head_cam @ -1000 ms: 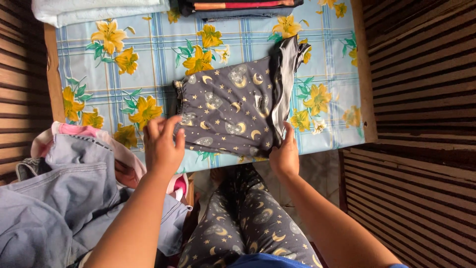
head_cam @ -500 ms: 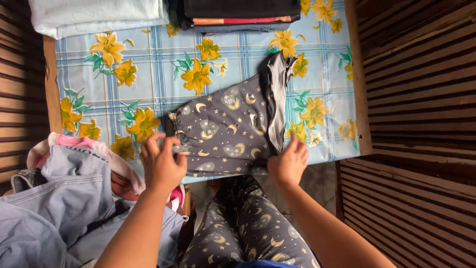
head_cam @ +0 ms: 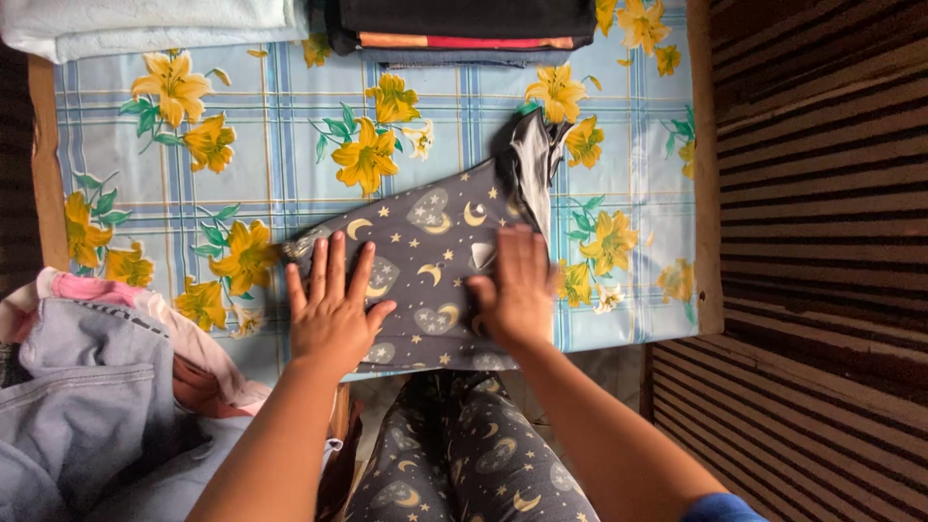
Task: Folding various items of clothing including shorts, a t-shirt, and jeans on a table.
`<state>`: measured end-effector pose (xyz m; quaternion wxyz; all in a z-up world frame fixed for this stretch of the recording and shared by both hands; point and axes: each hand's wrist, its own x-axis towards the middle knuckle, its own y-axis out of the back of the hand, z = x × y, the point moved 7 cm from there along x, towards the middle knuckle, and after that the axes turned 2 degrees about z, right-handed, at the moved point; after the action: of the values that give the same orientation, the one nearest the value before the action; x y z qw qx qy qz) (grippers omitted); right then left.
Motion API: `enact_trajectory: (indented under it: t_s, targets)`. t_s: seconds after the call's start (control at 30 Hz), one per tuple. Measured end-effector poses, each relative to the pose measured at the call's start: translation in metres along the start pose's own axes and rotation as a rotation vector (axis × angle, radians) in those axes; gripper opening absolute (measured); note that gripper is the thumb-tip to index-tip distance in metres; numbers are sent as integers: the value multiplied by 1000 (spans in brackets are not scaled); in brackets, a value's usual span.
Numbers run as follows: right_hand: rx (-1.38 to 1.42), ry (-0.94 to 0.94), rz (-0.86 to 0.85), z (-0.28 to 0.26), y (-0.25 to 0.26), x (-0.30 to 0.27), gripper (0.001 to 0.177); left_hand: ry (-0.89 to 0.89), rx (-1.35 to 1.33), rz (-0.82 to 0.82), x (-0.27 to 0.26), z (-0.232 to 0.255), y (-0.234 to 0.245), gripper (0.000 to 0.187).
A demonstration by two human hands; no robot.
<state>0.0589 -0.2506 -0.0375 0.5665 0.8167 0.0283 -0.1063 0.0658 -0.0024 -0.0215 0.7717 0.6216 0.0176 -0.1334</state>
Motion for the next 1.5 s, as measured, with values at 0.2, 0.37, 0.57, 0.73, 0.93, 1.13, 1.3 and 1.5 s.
enact_trajectory:
  t_s: [0.2, 0.37, 0.57, 0.73, 0.93, 1.13, 1.3, 1.5]
  targets:
    - [-119, -225, 169, 63, 20, -1, 83, -77, -45, 19, -2, -2, 12, 81]
    - [-16, 69, 165, 0, 34, 50, 77, -38, -113, 145, 7, -2, 36, 56]
    - [-19, 447, -122, -48, 12, 94, 76, 26, -21, 77, 17, -18, 25, 57]
    - [-158, 221, -101, 4, 19, 117, 89, 82, 41, -21, 17, -29, 12, 70]
    - [-293, 142, -86, 49, 19, 126, 92, 43, 61, -23, 19, -30, 14, 73]
    - [38, -246, 439, 74, 48, 110, 43, 133, -191, 288, 7, -39, 40, 65]
    - [58, -217, 529, 60, 57, 108, 19, 290, -385, 327, 2, -62, 27, 58]
    - [147, -311, 474, 59, 57, 125, 13, 369, -394, 295, 10, -67, 29, 41]
